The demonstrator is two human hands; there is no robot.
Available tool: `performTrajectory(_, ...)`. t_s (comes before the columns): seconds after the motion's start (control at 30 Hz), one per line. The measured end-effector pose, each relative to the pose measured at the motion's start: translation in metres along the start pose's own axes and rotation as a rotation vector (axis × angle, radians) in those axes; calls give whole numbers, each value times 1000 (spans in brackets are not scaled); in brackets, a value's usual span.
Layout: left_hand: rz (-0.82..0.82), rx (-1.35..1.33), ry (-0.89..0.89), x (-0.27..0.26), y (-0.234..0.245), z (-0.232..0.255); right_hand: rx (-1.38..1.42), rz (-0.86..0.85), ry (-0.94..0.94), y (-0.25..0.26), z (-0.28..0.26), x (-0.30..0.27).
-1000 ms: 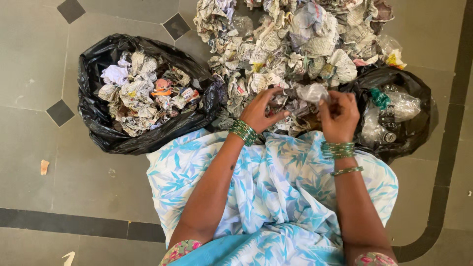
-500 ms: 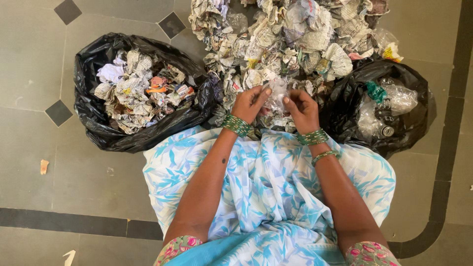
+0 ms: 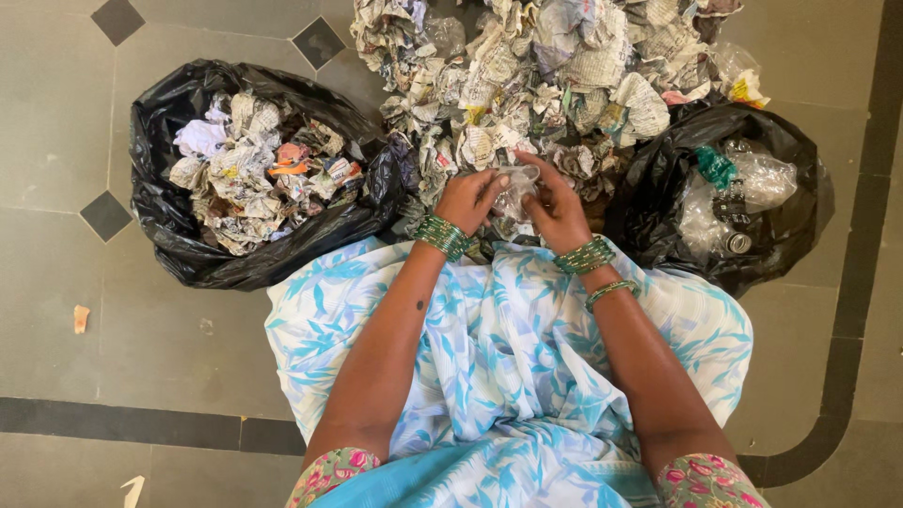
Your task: The person sits on the floor and sorts through a pile of crumpled paper and plastic waste. They pick up individual items, unfold or inspect them, and place them into one of two black plastic bags on either side.
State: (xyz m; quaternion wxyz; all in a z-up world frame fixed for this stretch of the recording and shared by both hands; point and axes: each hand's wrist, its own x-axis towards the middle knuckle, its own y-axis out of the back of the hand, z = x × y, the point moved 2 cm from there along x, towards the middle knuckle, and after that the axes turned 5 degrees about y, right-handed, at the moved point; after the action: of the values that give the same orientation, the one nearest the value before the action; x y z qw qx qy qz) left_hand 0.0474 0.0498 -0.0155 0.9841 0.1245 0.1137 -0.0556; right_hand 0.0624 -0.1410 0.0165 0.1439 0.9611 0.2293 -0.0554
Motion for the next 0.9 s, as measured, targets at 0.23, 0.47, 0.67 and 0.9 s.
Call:
performTrajectory(0.23, 83, 165, -341, 0, -6, -3, 240, 134, 281, 1, 1, 6)
performTrajectory(0.47, -177, -443, 87, 7, -9, -13, 218, 142, 302, 8, 15, 9)
performTrajectory(0.67, 43, -190, 10, 3, 5, -1, 302, -42, 180, 5, 2, 8)
performTrajectory(0.9, 181, 106, -132, -5, 9, 13, 398, 55, 28, 6, 7, 11)
